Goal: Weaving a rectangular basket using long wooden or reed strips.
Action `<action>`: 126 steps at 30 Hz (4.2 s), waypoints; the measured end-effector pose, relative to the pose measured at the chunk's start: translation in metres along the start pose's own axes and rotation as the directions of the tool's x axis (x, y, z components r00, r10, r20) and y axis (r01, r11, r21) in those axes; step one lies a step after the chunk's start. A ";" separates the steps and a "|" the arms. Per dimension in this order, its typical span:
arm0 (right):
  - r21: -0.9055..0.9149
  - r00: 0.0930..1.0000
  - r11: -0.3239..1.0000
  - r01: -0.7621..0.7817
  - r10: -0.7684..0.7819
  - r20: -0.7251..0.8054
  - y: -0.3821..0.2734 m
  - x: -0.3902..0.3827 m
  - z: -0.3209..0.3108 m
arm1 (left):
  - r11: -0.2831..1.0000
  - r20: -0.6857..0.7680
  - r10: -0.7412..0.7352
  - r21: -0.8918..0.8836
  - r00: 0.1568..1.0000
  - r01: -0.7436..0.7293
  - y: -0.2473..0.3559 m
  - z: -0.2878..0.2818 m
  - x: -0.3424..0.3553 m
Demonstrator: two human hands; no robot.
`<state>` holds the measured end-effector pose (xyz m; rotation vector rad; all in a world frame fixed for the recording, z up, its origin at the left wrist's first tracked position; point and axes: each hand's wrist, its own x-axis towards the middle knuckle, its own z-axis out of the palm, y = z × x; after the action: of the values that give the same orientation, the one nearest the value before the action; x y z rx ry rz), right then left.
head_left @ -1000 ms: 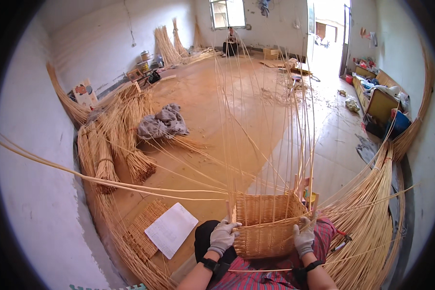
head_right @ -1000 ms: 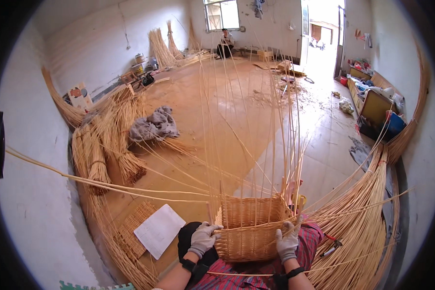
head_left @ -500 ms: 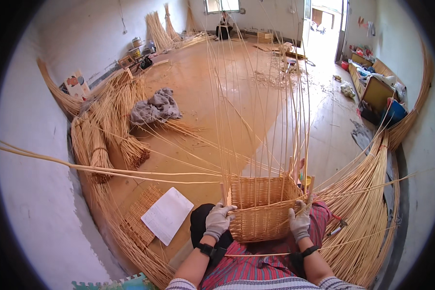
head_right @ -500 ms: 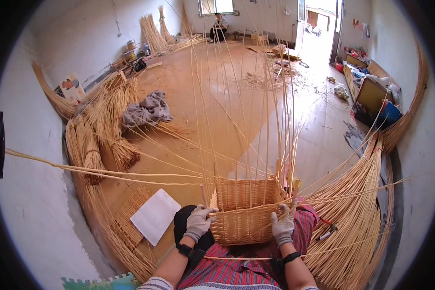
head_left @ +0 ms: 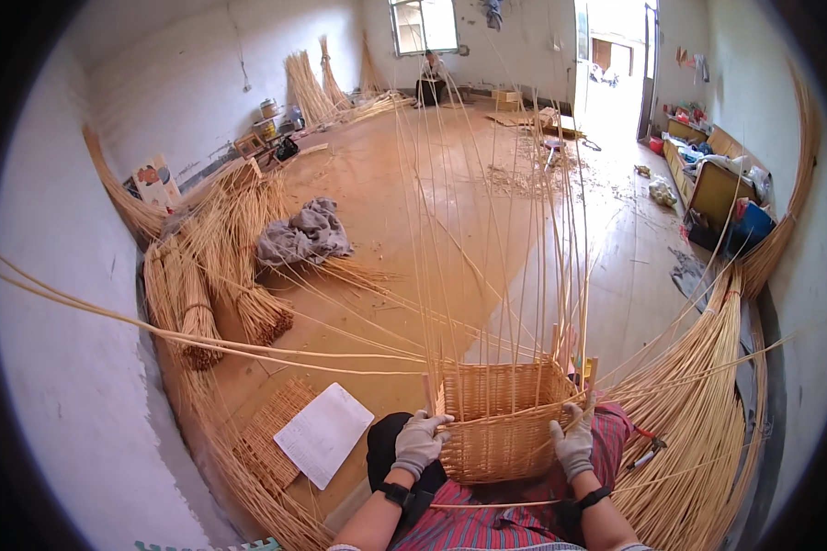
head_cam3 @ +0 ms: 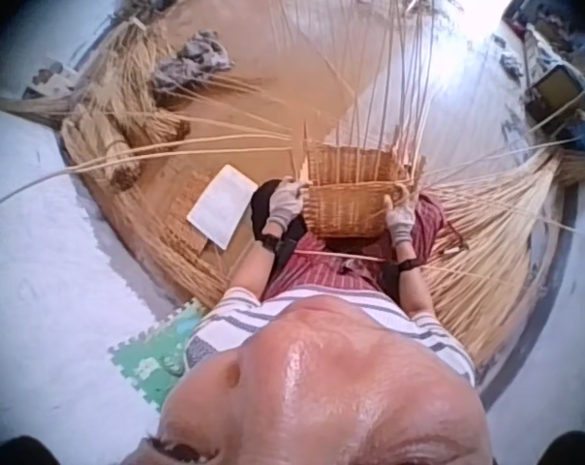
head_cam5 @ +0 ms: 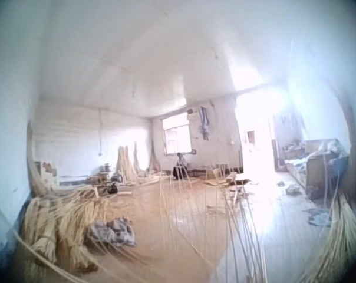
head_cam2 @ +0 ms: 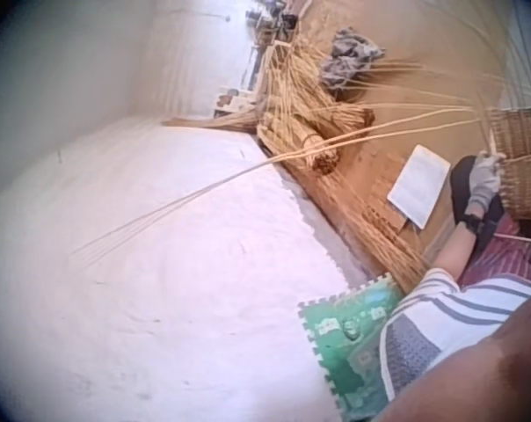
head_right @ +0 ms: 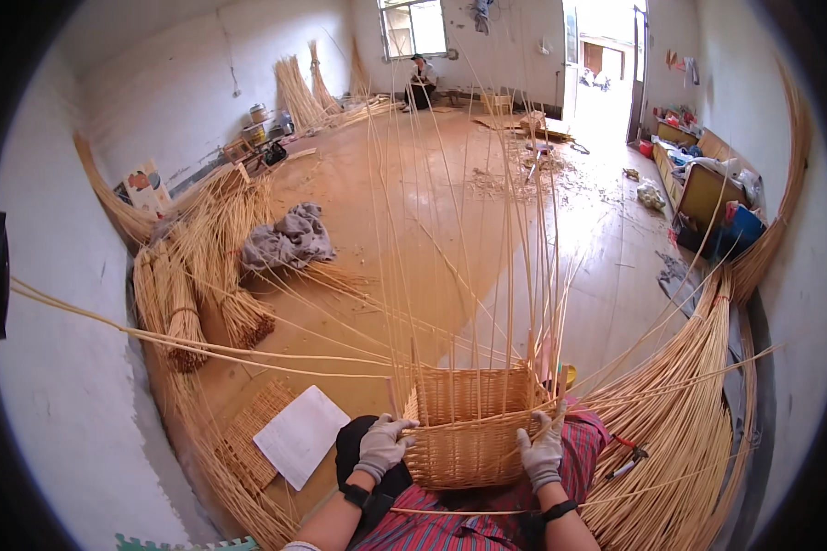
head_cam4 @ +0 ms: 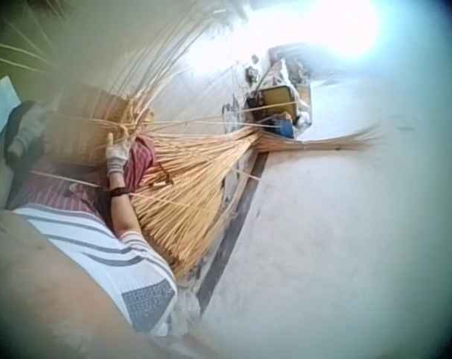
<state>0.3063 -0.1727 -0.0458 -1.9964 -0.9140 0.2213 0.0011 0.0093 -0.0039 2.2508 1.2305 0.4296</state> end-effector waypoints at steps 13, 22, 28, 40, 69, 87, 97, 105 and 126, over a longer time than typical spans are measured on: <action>0.467 0.976 0.874 -0.133 0.034 0.214 -0.065 -0.011 -0.037 | 0.951 -0.373 0.222 -0.123 0.901 -0.285 0.050 -0.017 -0.022; 0.630 0.944 0.727 -0.273 0.078 0.320 -0.131 -0.001 -0.007 | 0.676 0.397 0.373 -0.735 0.839 0.047 0.073 -0.008 -0.047; 0.590 0.745 0.626 -0.511 -0.021 0.667 -0.154 -0.009 -0.015 | 0.969 -0.424 0.213 -0.021 0.880 -0.245 0.011 -0.036 -0.026; 0.642 0.380 0.719 0.267 -0.691 0.615 -0.239 -0.079 0.025 | 0.678 -0.386 -0.322 -0.732 0.865 -0.074 -0.018 0.005 -0.018; 0.508 0.317 0.723 0.468 -0.674 0.667 -0.230 -0.073 0.037 | 0.947 0.363 0.112 -0.320 0.925 0.011 -0.054 -0.033 0.032; 0.304 0.902 0.891 -0.337 0.213 0.375 -0.100 0.002 0.031 | -0.005 0.220 -0.330 -0.973 0.918 0.231 -0.017 0.031 0.058; 0.371 0.909 0.860 -0.351 0.219 0.353 -0.052 0.025 0.064 | 0.010 0.238 -0.121 -0.970 0.964 0.241 -0.030 0.019 0.056; 0.520 0.862 0.713 -0.471 0.247 0.442 -0.051 0.026 0.065 | 0.564 0.416 -0.124 -0.717 0.901 0.409 -0.030 -0.002 0.040; 0.522 0.906 0.852 -0.030 -0.198 0.375 -0.193 0.120 0.168 | 0.820 0.061 -0.317 -0.484 0.946 0.306 -0.013 0.025 0.027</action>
<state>0.2120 0.0816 0.0329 -1.4155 -1.0699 0.7877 0.0197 0.0306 -0.0306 1.5873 1.2997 0.5656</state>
